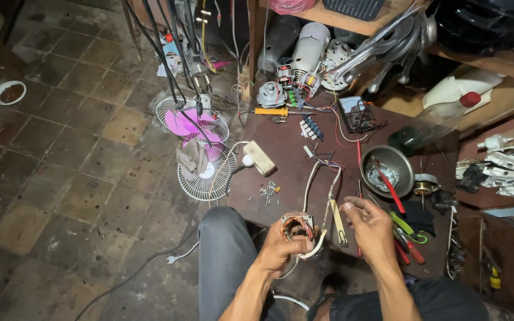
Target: The person sits on the floor and works on a copper-wound electrical component, likely a motor stator. They use pliers to strip and adjust wires, then switch to a screwdriver to manipulate parts within the component.
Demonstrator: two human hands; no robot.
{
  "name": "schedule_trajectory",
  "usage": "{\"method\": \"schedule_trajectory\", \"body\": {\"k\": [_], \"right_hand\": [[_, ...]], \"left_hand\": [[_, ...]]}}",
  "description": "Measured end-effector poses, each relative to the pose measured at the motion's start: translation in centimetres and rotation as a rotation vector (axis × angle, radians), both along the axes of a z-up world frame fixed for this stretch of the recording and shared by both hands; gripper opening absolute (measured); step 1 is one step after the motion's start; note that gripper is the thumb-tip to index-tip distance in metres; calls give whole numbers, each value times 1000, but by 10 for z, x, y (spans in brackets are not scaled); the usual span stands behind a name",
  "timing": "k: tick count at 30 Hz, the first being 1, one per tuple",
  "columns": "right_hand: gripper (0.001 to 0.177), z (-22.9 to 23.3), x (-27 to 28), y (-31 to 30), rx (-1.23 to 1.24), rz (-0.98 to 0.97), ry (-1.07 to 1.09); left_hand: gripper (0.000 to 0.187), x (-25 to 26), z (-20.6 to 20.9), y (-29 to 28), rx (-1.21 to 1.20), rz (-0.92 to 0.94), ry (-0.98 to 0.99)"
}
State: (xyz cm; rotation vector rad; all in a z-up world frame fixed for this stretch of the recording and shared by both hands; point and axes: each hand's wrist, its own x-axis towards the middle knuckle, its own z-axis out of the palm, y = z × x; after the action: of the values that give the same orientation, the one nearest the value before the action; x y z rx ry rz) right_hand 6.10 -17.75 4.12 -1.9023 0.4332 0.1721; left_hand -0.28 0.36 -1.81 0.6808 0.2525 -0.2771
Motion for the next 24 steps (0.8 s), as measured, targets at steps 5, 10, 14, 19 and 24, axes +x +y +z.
{"method": "schedule_trajectory", "body": {"k": [5,10,14,19,24], "right_hand": [[17,-7,8,-6,-24,-14,-64],[14,0,11,-3,-22,-23,-36],[24,-9,15,-4,-74,-22,-23],[51,11,-2,6,-67,-70,42],[52,64,-46,34,-147,-154,237]], "left_hand": [[72,-2,-6,0,-22,-8,-1],[73,-4,4,1,49,-19,-59],[77,-4,12,1,110,1,-62],[60,0,-10,-7,63,63,-76],[40,3,-3,-24,-367,216,-91]]}}
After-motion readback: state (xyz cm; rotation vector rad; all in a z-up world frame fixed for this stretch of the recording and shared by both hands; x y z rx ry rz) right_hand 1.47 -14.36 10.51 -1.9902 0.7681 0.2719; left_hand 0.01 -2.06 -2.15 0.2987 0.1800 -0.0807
